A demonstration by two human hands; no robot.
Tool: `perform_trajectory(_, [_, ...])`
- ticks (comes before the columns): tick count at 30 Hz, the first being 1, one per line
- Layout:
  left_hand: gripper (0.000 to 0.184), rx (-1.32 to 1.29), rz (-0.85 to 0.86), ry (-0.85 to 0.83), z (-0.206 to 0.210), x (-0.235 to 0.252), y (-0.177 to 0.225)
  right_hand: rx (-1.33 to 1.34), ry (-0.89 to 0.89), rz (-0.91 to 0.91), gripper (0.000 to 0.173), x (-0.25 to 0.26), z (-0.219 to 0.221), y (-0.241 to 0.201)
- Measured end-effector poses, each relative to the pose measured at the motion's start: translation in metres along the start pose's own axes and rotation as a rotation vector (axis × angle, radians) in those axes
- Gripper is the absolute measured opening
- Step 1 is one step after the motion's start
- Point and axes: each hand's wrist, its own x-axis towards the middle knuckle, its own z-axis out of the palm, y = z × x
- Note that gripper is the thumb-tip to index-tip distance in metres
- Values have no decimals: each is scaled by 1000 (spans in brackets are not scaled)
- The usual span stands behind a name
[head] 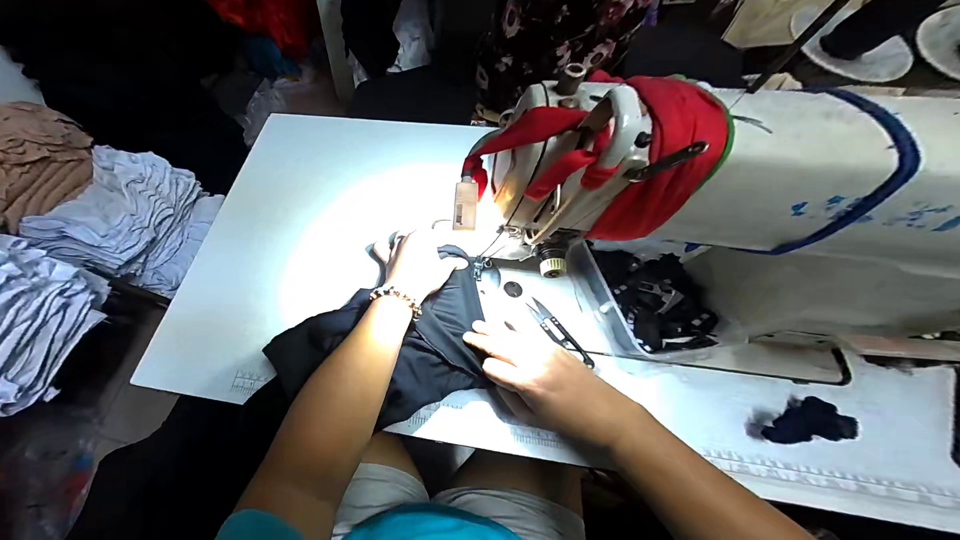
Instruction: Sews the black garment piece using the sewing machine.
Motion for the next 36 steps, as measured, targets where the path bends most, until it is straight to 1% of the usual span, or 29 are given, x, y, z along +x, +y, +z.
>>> perform_trajectory(1, [60, 2, 21, -7, 1, 2, 2, -4, 16, 25, 14, -2, 1, 0])
perform_trajectory(4, [49, -1, 93, 5, 8, 13, 1, -6, 47, 113, 18, -7, 4, 2])
perform_trajectory(9, [45, 9, 100, 27, 10, 21, 5, -4, 107, 162, 21, -7, 12, 8])
perform_trajectory(12, [38, -7, 110, 56, 9, 23, 8, -11, 127, 187, 22, -6, 12, 10])
perform_trajectory(14, [38, -17, 100, 50, 5, 21, 12, -15, 137, 197, 22, -6, 13, 10])
perform_trajectory(19, [36, -75, 104, 52, 10, 28, 9, -20, 158, 198, 23, -6, 14, 10])
perform_trajectory(36, [38, 7, 141, 58, 8, 26, 13, -43, 178, 206, 25, -5, 17, 8])
